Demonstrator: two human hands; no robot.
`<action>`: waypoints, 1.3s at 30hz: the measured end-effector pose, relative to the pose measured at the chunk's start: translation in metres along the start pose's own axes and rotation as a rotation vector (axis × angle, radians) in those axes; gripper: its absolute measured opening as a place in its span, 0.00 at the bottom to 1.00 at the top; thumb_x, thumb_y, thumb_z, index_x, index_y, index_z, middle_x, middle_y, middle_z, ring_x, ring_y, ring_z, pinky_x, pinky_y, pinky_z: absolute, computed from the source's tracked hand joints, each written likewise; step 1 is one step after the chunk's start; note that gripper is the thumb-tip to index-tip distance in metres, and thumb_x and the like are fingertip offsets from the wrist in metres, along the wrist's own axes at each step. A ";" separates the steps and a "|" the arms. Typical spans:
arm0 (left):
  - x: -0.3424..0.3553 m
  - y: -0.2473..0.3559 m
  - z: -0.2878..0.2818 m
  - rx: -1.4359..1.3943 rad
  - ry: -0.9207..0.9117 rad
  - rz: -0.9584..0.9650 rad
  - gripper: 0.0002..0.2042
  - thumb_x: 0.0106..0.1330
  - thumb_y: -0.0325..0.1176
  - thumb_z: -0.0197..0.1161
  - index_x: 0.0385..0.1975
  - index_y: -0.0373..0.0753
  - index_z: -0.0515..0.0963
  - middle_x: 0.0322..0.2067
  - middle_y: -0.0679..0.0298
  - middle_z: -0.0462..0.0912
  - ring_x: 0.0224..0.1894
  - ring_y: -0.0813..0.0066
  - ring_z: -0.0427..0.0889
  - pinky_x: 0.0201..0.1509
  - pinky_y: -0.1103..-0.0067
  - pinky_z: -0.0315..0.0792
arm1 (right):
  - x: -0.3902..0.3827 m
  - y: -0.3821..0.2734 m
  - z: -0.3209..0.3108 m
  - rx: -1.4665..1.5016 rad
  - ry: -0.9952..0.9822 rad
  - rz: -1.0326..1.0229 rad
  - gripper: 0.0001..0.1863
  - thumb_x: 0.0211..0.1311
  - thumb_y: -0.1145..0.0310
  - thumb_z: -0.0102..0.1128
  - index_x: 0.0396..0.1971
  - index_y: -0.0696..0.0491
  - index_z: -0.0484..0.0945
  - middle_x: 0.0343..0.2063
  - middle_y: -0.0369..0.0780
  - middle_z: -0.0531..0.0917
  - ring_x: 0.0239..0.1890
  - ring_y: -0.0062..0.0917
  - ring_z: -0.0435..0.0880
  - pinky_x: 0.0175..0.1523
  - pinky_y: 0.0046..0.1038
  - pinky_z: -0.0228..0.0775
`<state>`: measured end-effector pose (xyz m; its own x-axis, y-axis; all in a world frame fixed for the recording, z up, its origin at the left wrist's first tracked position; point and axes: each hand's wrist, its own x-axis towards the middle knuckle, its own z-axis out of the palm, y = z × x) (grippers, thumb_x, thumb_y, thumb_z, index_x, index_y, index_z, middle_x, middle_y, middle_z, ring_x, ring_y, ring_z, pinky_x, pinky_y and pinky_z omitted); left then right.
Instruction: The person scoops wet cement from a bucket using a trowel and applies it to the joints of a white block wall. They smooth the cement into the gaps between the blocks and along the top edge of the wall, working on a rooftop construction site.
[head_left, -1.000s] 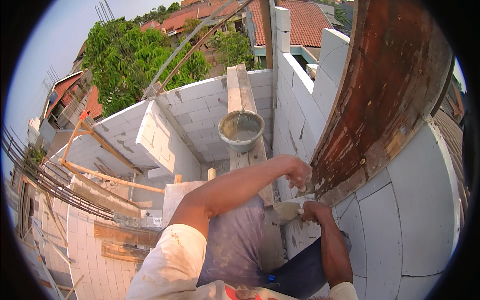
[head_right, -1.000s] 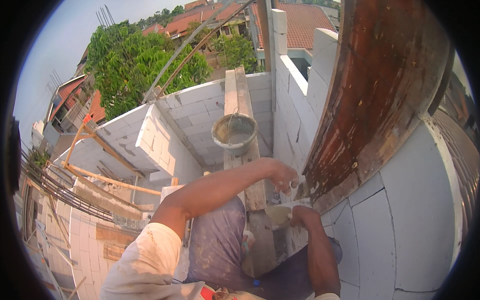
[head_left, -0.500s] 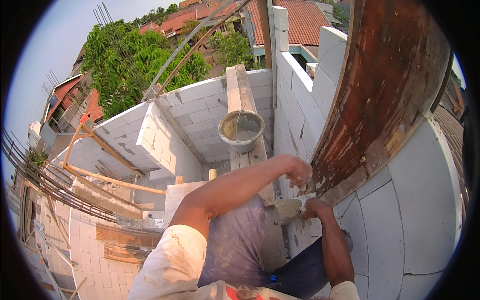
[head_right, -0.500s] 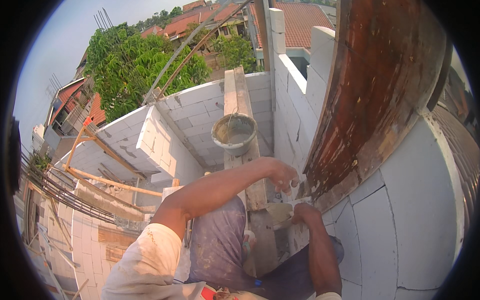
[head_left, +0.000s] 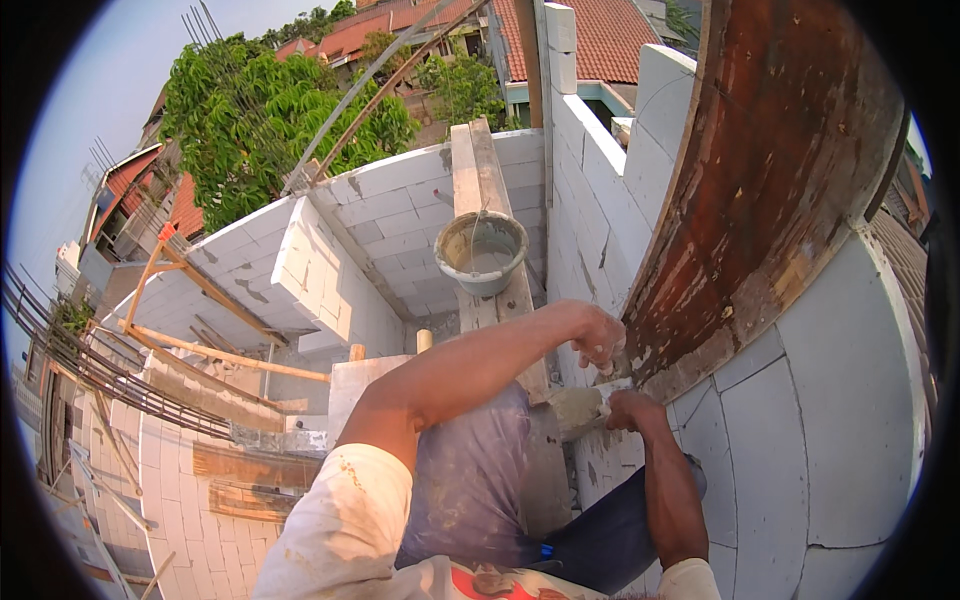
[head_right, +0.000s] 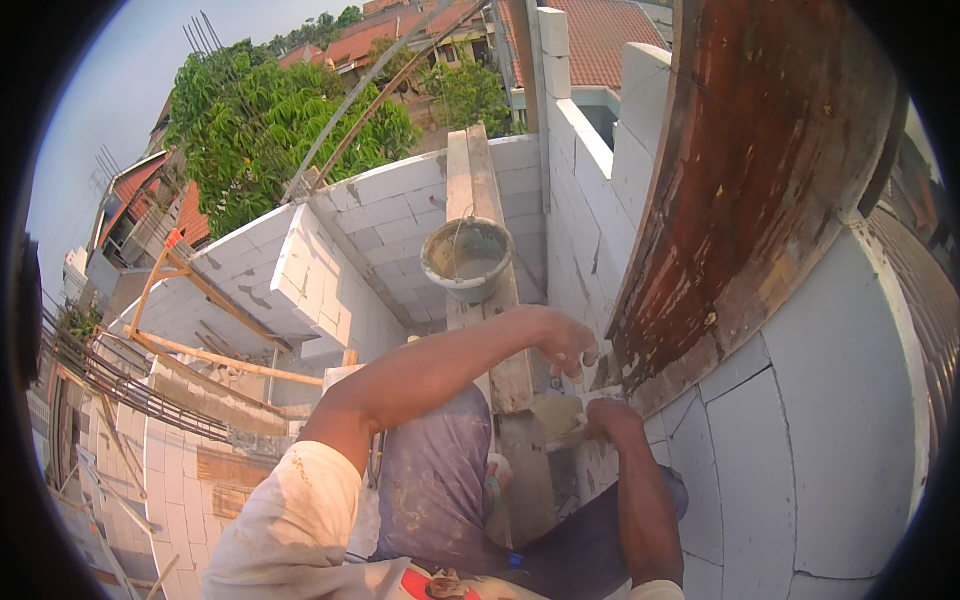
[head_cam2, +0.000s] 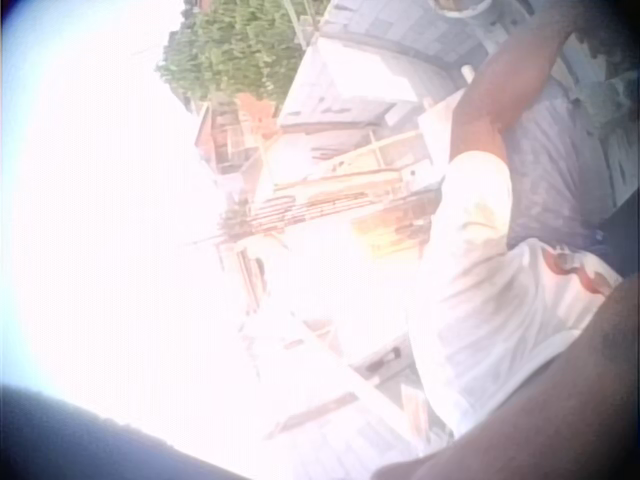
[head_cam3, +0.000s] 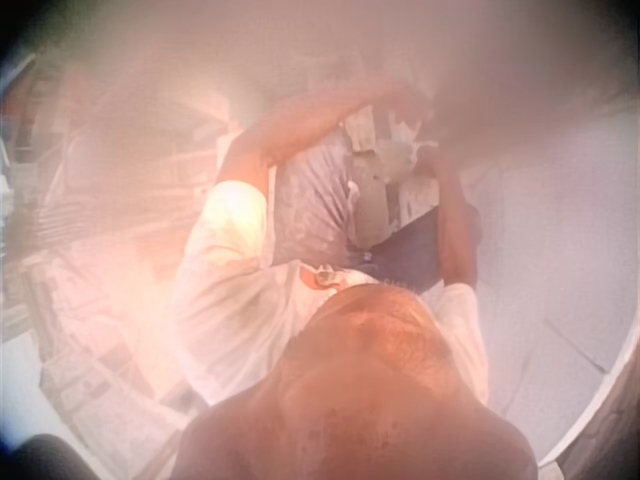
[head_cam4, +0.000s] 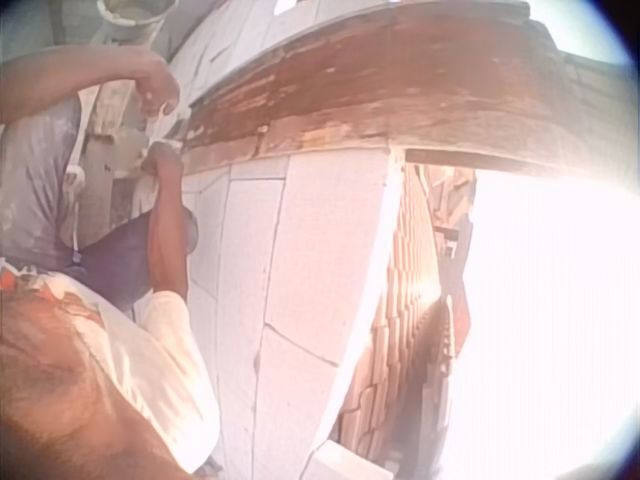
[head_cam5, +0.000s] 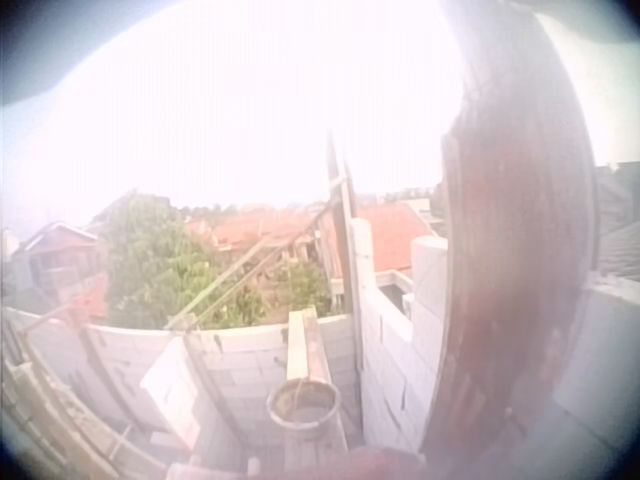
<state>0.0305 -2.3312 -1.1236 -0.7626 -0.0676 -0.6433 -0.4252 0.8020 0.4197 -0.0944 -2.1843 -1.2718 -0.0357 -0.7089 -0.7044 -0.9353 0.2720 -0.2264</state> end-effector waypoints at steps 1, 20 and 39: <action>0.001 -0.001 0.000 -0.001 0.002 0.001 0.13 0.67 0.39 0.62 0.39 0.34 0.80 0.35 0.59 0.88 0.40 0.71 0.87 0.42 0.69 0.79 | 0.004 0.003 0.002 -0.012 0.003 -0.001 0.17 0.46 0.64 0.67 0.35 0.60 0.85 0.30 0.48 0.87 0.32 0.37 0.88 0.39 0.36 0.79; 0.020 -0.013 0.004 -0.011 -0.040 0.010 0.24 0.63 0.38 0.66 0.56 0.34 0.75 0.40 0.54 0.86 0.46 0.61 0.85 0.46 0.67 0.75 | 0.033 0.013 0.015 -0.079 -0.035 -0.031 0.19 0.48 0.68 0.66 0.43 0.57 0.85 0.44 0.49 0.86 0.49 0.41 0.86 0.52 0.39 0.77; 0.003 -0.007 0.000 -0.055 -0.015 0.054 0.24 0.59 0.34 0.63 0.57 0.35 0.77 0.42 0.53 0.87 0.43 0.66 0.89 0.47 0.68 0.78 | 0.015 -0.001 0.008 -0.045 -0.022 -0.002 0.21 0.49 0.68 0.66 0.46 0.56 0.85 0.47 0.47 0.86 0.51 0.40 0.85 0.54 0.39 0.77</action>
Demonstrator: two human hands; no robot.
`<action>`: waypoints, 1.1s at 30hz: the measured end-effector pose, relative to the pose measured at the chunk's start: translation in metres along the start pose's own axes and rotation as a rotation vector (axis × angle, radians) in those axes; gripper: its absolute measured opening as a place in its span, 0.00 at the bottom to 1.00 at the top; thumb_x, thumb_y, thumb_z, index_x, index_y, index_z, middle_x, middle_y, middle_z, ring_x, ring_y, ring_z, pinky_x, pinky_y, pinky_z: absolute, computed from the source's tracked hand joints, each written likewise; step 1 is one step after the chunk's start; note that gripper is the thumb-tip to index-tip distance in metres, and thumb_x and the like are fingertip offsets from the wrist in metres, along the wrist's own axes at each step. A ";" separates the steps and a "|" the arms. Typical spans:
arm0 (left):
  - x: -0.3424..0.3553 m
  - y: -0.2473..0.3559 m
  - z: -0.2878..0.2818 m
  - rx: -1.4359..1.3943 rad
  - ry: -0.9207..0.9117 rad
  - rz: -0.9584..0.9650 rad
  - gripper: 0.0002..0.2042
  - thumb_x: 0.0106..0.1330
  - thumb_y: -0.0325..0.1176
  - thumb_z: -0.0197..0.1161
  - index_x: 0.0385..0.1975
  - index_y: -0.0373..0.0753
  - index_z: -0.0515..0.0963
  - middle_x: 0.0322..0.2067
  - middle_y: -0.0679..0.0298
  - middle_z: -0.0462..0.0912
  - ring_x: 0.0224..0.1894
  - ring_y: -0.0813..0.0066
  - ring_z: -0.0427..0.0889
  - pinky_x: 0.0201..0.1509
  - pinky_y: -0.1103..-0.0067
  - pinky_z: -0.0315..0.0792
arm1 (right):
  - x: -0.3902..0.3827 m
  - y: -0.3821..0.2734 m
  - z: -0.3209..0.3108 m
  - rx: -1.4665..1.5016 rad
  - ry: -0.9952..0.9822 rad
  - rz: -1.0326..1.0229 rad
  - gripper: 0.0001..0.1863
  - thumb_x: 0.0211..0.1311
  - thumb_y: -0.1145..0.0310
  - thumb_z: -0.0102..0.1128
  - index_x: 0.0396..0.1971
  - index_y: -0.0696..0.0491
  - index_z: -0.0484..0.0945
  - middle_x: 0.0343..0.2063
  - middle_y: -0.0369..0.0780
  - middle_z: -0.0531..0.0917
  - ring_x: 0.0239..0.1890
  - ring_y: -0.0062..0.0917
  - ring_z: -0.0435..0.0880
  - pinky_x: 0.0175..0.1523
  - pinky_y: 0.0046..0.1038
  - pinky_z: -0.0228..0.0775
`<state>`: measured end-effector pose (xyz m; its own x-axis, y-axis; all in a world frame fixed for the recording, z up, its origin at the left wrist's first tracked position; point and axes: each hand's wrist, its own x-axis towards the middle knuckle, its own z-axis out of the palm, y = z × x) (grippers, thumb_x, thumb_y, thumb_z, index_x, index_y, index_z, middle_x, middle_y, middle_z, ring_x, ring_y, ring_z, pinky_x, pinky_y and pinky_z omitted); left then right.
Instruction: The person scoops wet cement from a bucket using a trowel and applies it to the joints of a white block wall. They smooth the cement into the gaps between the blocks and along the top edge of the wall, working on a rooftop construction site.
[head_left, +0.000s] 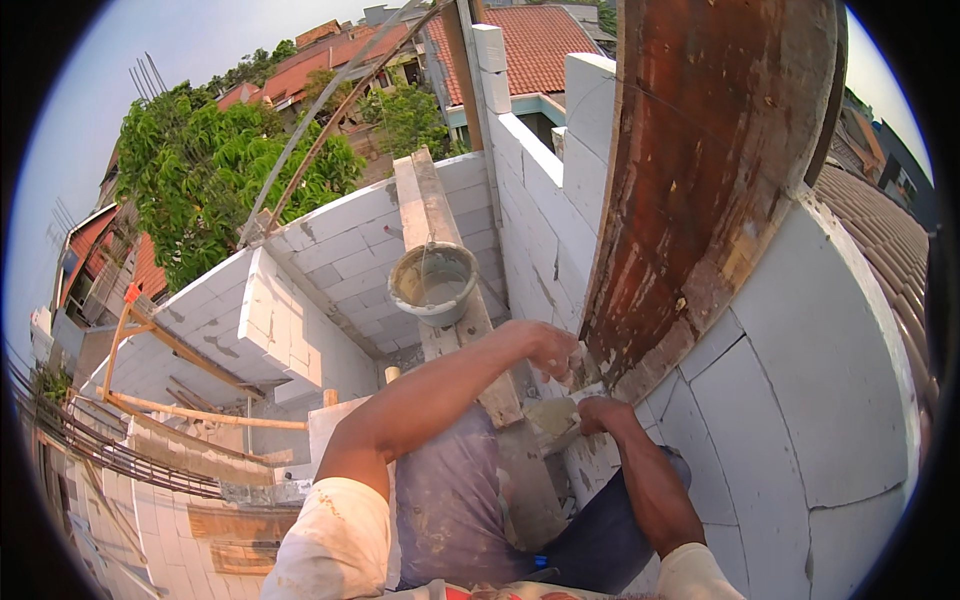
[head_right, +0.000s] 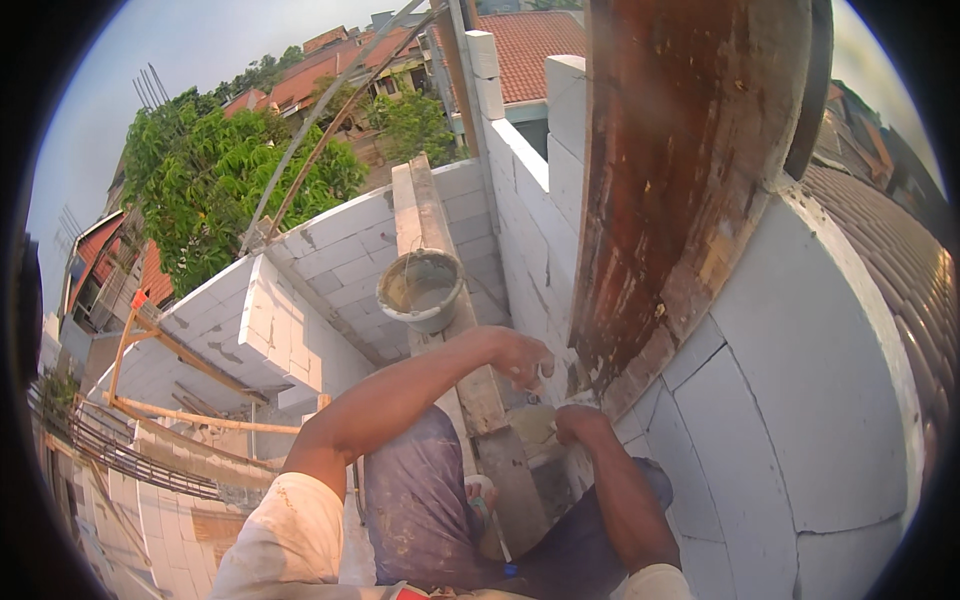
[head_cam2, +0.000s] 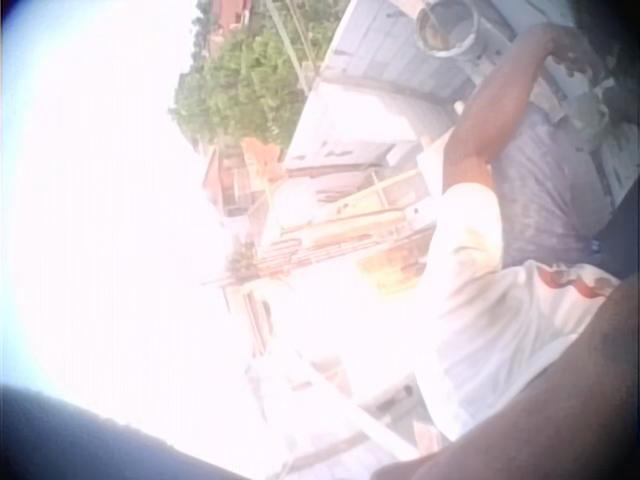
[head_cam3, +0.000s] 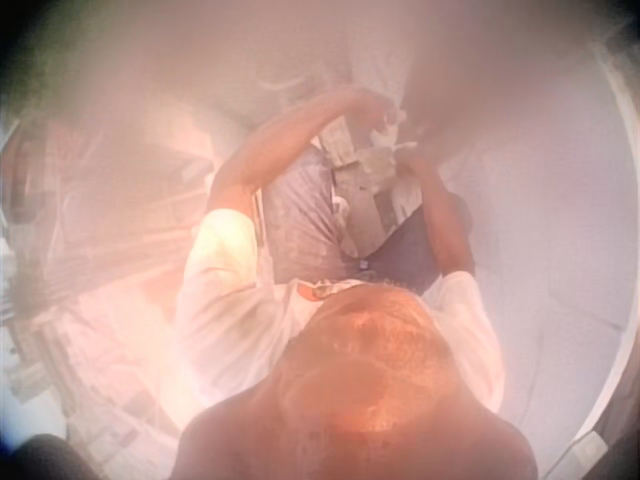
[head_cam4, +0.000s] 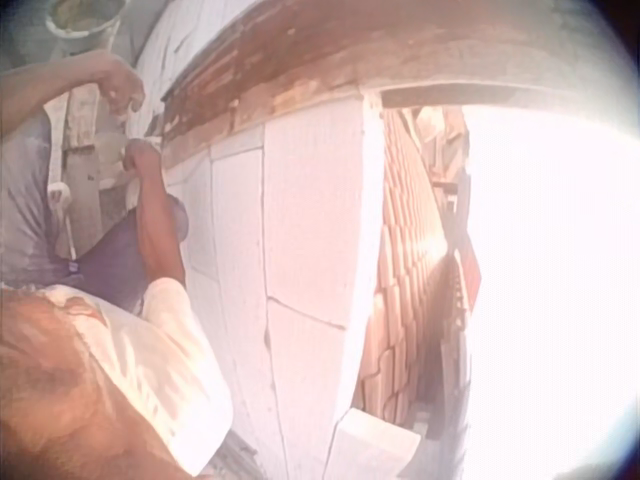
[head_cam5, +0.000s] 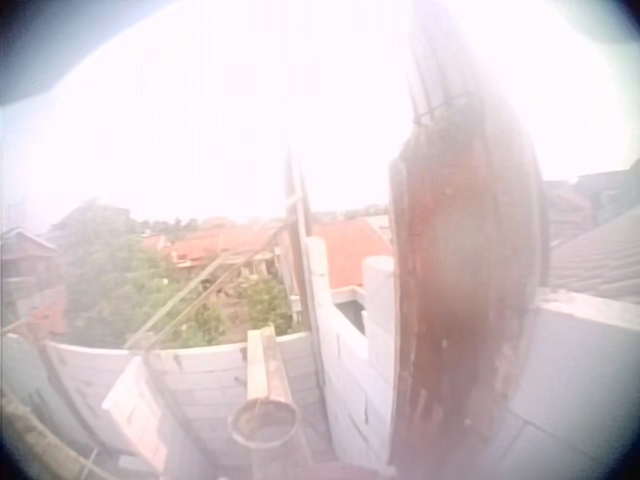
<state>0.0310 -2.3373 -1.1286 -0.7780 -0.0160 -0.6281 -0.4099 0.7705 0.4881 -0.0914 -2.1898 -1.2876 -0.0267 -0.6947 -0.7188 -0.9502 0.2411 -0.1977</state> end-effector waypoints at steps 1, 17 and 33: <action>0.001 -0.001 0.002 0.015 0.006 0.004 0.23 0.60 0.34 0.63 0.57 0.35 0.78 0.42 0.54 0.87 0.43 0.66 0.88 0.47 0.68 0.78 | -0.001 -0.002 -0.001 0.009 0.000 0.007 0.21 0.49 0.68 0.66 0.46 0.56 0.85 0.47 0.47 0.86 0.51 0.40 0.86 0.54 0.38 0.77; 0.006 0.002 -0.003 0.011 0.177 0.242 0.06 0.56 0.31 0.64 0.29 0.37 0.85 0.27 0.62 0.87 0.34 0.68 0.86 0.40 0.70 0.76 | -0.003 0.001 -0.004 -0.026 0.028 0.006 0.21 0.48 0.68 0.65 0.46 0.54 0.85 0.47 0.46 0.87 0.51 0.38 0.86 0.52 0.38 0.78; -0.008 0.015 -0.001 -0.098 0.099 0.296 0.18 0.59 0.42 0.57 0.21 0.32 0.83 0.22 0.59 0.85 0.27 0.70 0.84 0.35 0.71 0.76 | 0.004 0.004 0.002 -0.036 0.034 -0.026 0.20 0.49 0.66 0.67 0.46 0.53 0.86 0.45 0.44 0.87 0.49 0.37 0.86 0.51 0.38 0.78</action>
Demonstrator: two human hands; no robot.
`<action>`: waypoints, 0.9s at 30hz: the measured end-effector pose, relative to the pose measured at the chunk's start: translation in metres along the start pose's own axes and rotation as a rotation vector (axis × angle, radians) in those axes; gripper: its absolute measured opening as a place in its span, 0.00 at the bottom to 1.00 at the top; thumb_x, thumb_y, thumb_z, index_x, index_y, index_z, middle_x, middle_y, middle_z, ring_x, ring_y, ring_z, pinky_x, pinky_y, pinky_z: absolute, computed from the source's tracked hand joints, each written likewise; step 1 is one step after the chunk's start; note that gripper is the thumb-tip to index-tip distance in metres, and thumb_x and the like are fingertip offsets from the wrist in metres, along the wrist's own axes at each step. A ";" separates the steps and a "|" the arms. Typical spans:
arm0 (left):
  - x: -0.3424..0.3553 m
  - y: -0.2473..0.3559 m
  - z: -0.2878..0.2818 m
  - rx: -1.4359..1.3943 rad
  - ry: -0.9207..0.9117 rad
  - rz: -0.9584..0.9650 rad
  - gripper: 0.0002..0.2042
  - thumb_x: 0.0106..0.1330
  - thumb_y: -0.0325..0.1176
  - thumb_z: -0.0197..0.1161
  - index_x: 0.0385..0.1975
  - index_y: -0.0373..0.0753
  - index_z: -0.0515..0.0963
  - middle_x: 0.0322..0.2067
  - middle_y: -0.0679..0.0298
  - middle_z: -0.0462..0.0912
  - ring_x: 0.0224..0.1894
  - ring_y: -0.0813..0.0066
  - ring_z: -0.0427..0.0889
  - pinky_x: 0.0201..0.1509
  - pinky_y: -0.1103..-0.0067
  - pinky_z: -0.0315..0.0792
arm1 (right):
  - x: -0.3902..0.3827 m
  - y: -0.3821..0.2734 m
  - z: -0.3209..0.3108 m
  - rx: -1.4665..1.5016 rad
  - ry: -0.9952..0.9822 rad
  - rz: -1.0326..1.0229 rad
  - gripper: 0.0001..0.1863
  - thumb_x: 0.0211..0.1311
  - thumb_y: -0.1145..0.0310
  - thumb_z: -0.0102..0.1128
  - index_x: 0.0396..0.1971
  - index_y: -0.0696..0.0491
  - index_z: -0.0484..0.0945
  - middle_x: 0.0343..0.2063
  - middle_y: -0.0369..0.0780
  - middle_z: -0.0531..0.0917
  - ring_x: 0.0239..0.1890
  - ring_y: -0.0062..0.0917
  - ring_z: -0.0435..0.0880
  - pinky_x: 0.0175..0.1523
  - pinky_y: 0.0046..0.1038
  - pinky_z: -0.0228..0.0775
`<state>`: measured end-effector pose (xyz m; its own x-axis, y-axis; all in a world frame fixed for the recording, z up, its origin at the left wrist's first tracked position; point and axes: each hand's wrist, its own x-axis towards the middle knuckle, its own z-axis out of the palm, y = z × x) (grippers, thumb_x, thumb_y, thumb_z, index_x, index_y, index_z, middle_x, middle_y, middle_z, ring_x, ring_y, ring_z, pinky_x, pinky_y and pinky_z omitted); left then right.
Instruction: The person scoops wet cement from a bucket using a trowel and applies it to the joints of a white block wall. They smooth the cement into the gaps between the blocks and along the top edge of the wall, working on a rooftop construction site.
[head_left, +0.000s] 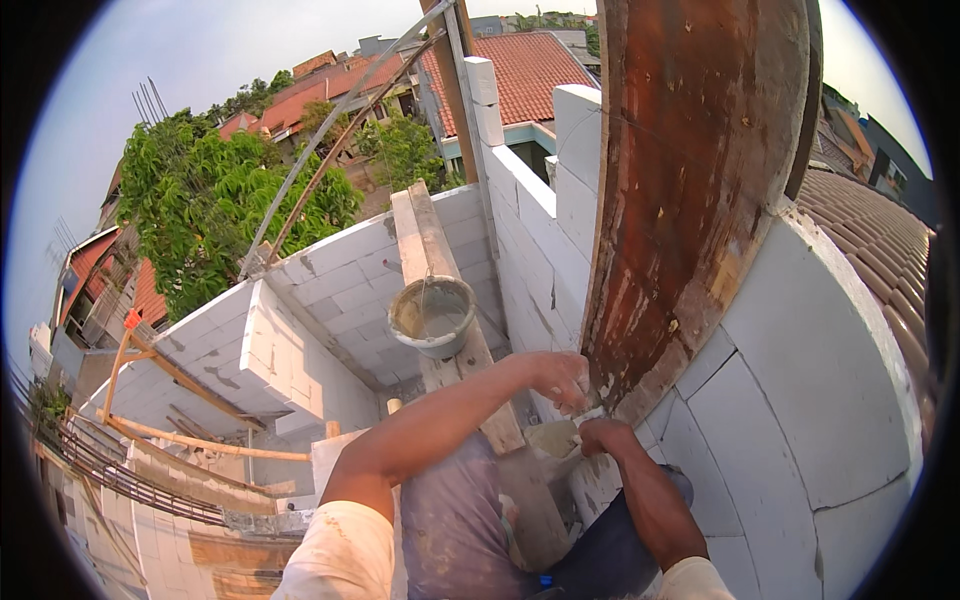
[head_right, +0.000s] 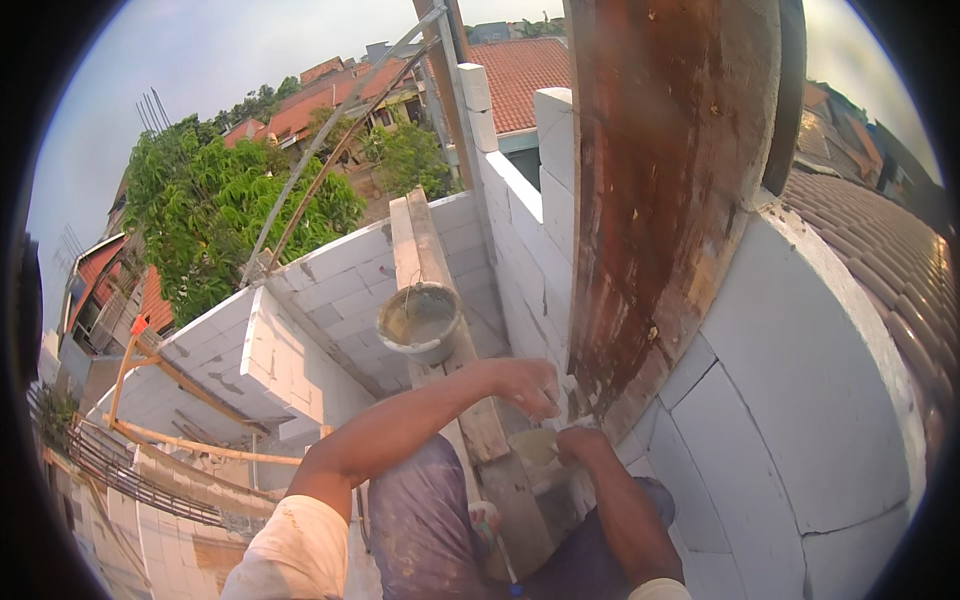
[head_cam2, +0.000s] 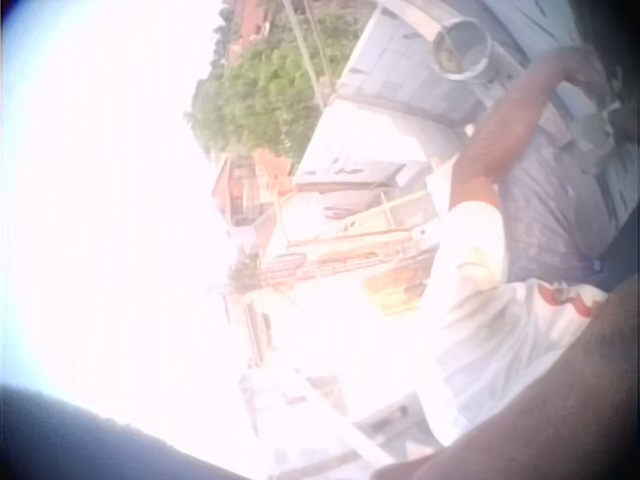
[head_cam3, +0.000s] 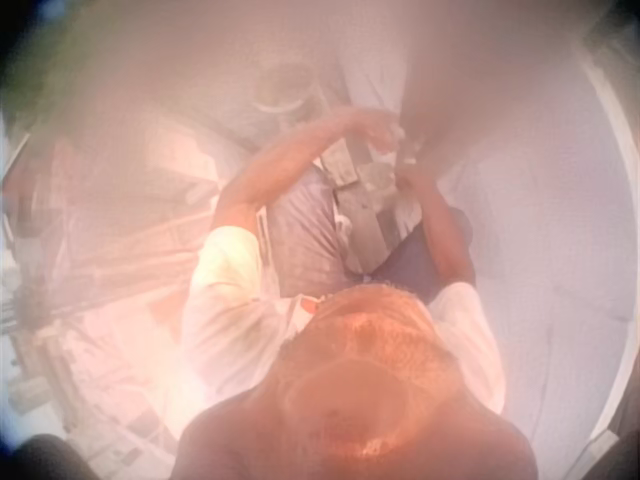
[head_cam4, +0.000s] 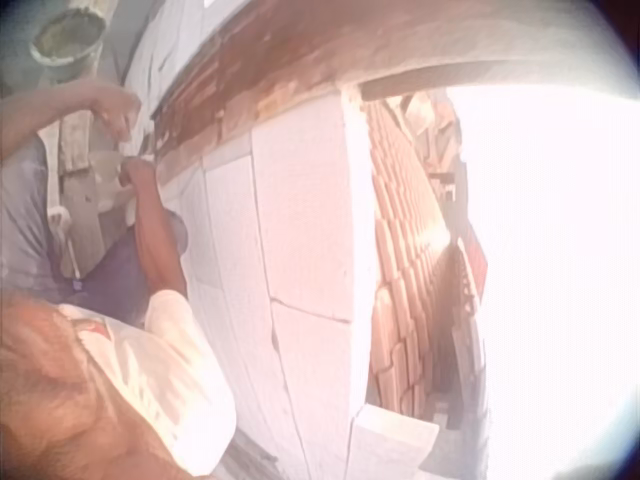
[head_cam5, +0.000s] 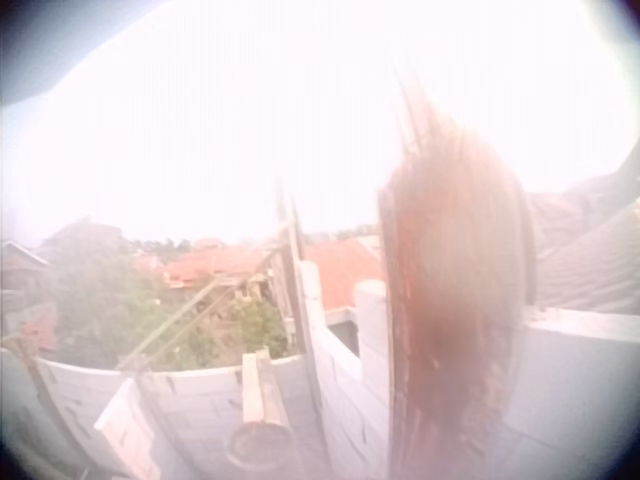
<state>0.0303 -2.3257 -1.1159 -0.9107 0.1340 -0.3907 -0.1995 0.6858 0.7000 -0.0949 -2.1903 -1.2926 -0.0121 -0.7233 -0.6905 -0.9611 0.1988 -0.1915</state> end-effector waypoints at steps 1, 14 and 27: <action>0.000 -0.004 0.003 -0.002 -0.008 0.041 0.17 0.59 0.42 0.58 0.20 0.32 0.83 0.22 0.59 0.85 0.27 0.71 0.84 0.34 0.72 0.75 | 0.000 -0.002 0.000 0.005 0.006 -0.002 0.20 0.49 0.66 0.67 0.46 0.53 0.86 0.45 0.44 0.87 0.49 0.37 0.86 0.51 0.38 0.78; 0.059 -0.087 0.026 0.150 -0.236 -0.143 0.12 0.55 0.30 0.61 0.37 0.33 0.85 0.34 0.58 0.88 0.36 0.67 0.89 0.33 0.70 0.79 | -0.004 0.014 0.008 -0.002 0.005 0.025 0.21 0.50 0.62 0.66 0.43 0.56 0.85 0.43 0.48 0.87 0.46 0.40 0.86 0.51 0.38 0.77; 0.049 -0.057 0.023 0.075 -0.213 -0.255 0.24 0.62 0.37 0.63 0.57 0.31 0.75 0.36 0.54 0.87 0.36 0.66 0.88 0.41 0.70 0.77 | -0.001 0.014 0.013 -0.023 0.053 -0.024 0.21 0.48 0.63 0.65 0.43 0.56 0.86 0.43 0.47 0.87 0.47 0.39 0.86 0.51 0.39 0.77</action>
<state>0.0056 -2.3420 -1.1880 -0.7372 0.0927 -0.6693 -0.3768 0.7658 0.5211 -0.1052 -2.1786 -1.3039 -0.0029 -0.7621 -0.6475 -0.9673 0.1663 -0.1913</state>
